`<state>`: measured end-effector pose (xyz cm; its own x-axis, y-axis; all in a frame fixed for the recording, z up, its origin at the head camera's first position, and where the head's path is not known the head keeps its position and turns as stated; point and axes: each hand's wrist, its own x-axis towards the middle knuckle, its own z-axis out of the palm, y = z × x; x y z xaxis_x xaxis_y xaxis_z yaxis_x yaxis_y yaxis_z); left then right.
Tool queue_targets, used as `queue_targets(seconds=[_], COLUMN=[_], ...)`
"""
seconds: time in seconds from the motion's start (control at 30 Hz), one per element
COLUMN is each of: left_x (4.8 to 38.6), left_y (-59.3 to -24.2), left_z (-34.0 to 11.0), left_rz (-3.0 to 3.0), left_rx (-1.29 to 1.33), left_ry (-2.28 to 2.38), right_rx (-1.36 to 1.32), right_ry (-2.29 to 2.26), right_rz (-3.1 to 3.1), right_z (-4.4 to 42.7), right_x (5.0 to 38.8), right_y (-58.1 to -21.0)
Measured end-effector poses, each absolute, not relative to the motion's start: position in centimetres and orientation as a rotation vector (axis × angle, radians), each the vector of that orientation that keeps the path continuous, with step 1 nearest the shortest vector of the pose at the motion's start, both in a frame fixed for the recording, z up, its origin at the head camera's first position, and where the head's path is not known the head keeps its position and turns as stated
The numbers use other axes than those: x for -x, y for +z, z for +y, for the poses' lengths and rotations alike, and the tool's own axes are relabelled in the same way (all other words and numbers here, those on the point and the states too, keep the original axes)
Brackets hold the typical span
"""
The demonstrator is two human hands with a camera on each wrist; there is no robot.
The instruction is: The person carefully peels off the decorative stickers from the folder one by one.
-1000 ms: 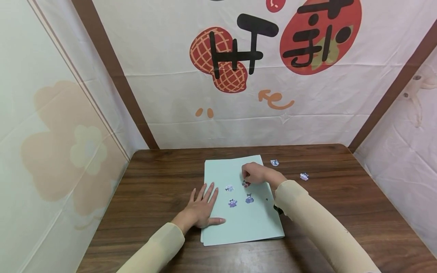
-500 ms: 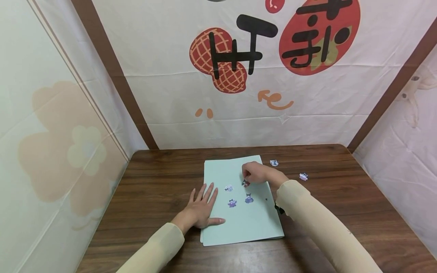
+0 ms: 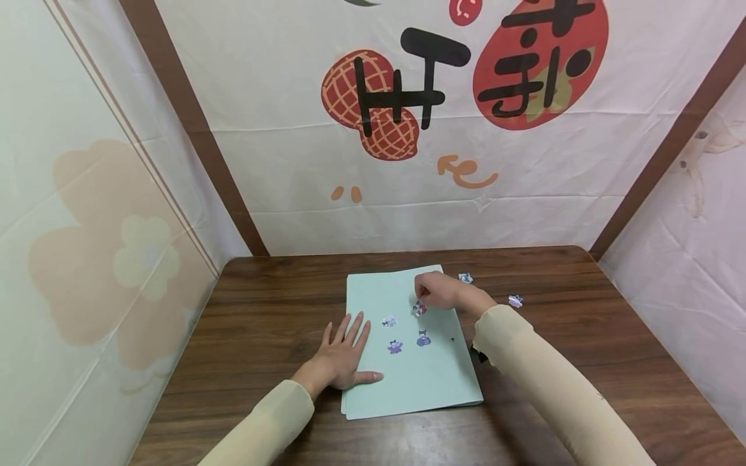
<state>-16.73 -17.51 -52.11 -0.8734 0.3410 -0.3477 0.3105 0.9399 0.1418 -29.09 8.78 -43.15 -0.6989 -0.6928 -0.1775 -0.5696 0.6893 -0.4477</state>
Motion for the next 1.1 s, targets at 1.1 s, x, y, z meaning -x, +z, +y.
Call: queue_targets(seconds=[1.1], left_x=[15.8], left_y=[-50.7], left_z=[-17.2], left_rz=[2.715], left_rx=[-0.481], left_ry=[0.129], right_rx=[0.978], right_ry=[-0.608], right_rz=[2.628], right_z=[14.6], right_x=[27.6], right_y=[-41.6])
